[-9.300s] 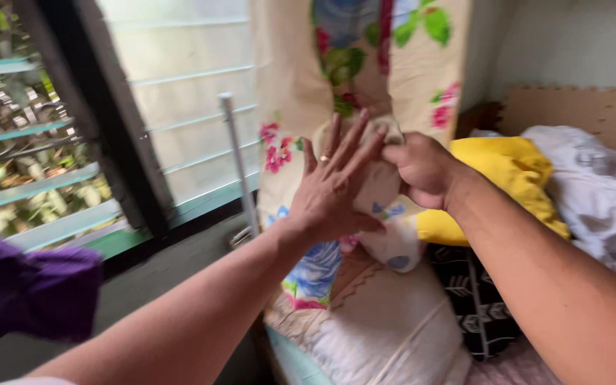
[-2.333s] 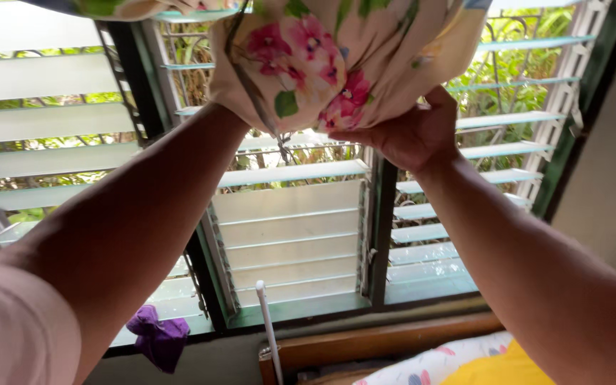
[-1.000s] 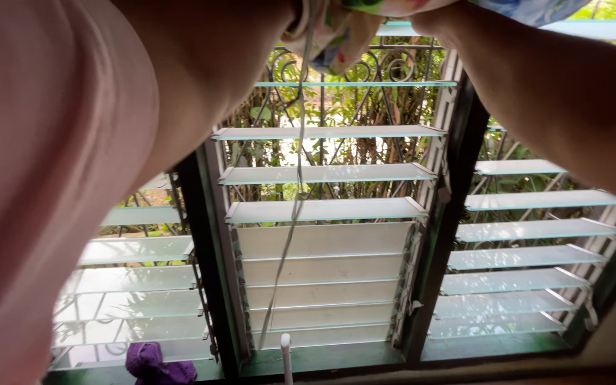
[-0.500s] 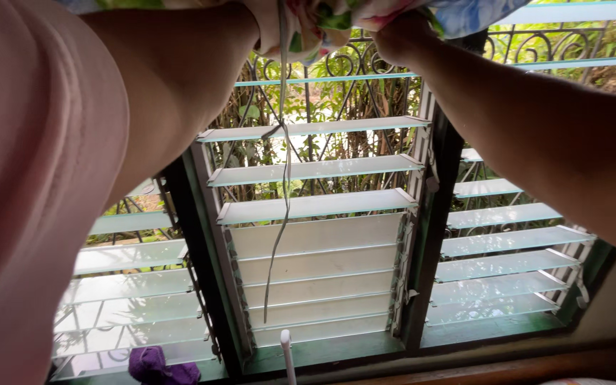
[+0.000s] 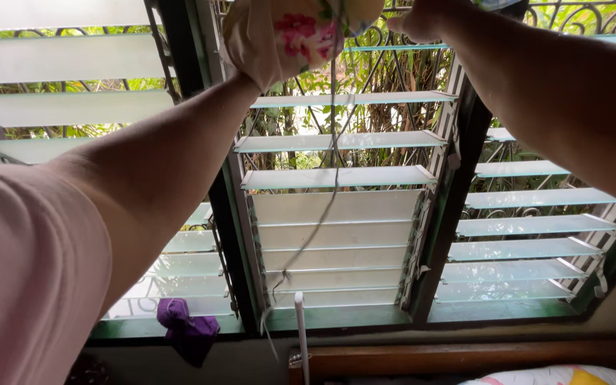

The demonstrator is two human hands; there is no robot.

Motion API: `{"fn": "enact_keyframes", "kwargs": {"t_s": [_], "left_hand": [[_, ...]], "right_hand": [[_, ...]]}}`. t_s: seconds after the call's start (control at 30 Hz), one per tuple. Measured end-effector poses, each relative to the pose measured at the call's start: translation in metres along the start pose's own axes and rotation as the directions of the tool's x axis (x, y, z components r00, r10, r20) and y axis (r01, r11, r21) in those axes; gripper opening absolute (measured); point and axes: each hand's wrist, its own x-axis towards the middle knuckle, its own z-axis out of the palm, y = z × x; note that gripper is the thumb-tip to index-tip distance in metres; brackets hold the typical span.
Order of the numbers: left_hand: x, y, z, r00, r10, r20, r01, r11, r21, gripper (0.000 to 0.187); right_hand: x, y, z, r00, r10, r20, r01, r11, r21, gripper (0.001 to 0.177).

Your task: The person wets a purple cloth in a basin of water and proceeds to wipe the glass panes and metal frame of a window. They also clean the window sill and a white curtain rod, then place the cloth on a bed.

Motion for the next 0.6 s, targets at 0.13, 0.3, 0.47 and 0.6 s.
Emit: {"fn": "enact_keyframes", "kwargs": {"t_s": [0.13, 0.3, 0.47, 0.6], "left_hand": [[-0.011, -0.018, -0.016, 0.982, -0.176, -0.068, 0.182, 0.979, 0.094, 0.042], [-0.034, -0.064, -0.03, 0.882, -0.458, -0.115, 0.47, 0.875, 0.117, 0.043], [-0.079, -0.142, -0.018, 0.695, -0.714, -0.083, 0.718, 0.695, 0.04, 0.045], [-0.131, -0.2, -0.002, 0.617, -0.786, -0.028, 0.787, 0.616, 0.031, 0.044]], "right_hand": [[0.003, 0.002, 0.002, 0.987, 0.053, 0.155, -0.048, 0.998, -0.037, 0.067], [-0.068, -0.025, -0.013, 0.975, 0.177, -0.131, -0.197, 0.968, -0.157, 0.082], [-0.155, -0.035, 0.004, 0.958, 0.255, 0.129, -0.284, 0.894, 0.347, 0.061], [-0.214, -0.034, 0.032, 0.727, -0.091, 0.68, -0.552, 0.512, 0.658, 0.067]]}}
